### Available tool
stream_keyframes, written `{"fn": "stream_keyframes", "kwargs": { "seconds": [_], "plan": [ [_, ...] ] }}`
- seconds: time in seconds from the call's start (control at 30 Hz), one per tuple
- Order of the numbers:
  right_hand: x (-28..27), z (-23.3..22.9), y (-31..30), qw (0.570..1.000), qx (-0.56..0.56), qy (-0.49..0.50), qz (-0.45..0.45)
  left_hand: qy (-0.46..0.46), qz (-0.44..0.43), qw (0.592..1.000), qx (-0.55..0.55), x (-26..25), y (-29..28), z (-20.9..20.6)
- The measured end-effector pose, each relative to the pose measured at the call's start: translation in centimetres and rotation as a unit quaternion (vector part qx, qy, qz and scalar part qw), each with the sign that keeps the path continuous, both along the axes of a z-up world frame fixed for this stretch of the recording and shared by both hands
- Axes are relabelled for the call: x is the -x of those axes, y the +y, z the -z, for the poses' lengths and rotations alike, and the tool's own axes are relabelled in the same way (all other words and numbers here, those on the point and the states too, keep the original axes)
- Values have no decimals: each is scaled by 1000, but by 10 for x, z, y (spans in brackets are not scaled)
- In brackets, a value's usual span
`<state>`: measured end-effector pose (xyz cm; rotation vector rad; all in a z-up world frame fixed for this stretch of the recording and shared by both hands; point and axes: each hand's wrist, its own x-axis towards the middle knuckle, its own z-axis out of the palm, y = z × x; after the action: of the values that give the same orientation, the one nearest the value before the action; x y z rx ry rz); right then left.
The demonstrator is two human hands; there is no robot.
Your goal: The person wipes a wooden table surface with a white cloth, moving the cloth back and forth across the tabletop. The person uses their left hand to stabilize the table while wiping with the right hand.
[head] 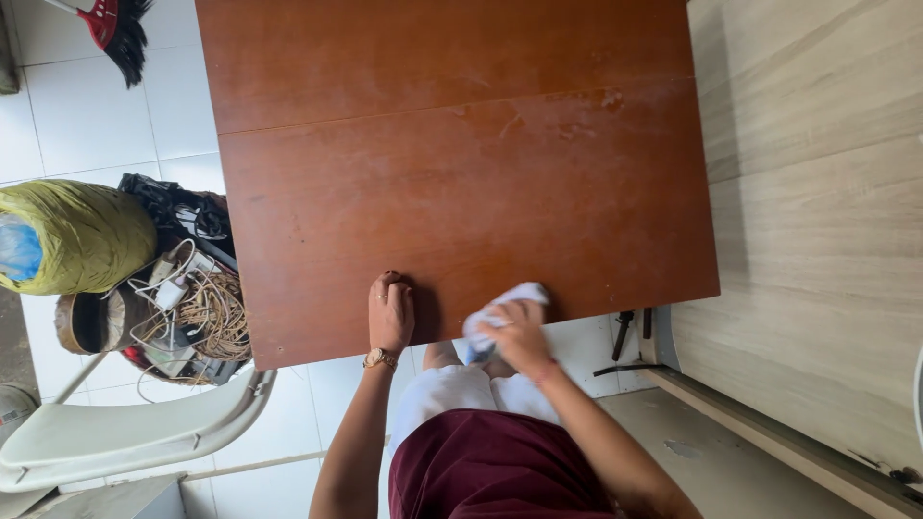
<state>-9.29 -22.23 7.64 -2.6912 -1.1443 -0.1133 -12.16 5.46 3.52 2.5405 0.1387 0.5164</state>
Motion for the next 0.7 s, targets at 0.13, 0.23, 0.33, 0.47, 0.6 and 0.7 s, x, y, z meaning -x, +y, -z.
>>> {"fn": "stream_keyframes", "kwargs": {
  "seconds": [0.13, 0.23, 0.33, 0.47, 0.6, 0.7],
  "plan": [
    [-6, 63, -152, 980, 69, -45, 180, -6, -1, 1000, -2, 9, -26, -11],
    [-15, 36, -176, 945, 55, -31, 321, 0, -19, 999, -39, 15, -40, -8],
    [-7, 4, -115, 952, -53, -34, 301, 60, -49, 997, -24, 28, -54, 5],
    [23, -3, -19, 941, -267, 117, 171, 56, -19, 998, -36, 22, -65, 3],
    [22, 37, -55, 985, -173, 24, 3, 46, 37, 997, -40, 19, -81, 2],
    [-10, 26, -129, 983, -169, -39, 61, 58, 69, 995, -52, 16, -88, 16]
  ]
}}
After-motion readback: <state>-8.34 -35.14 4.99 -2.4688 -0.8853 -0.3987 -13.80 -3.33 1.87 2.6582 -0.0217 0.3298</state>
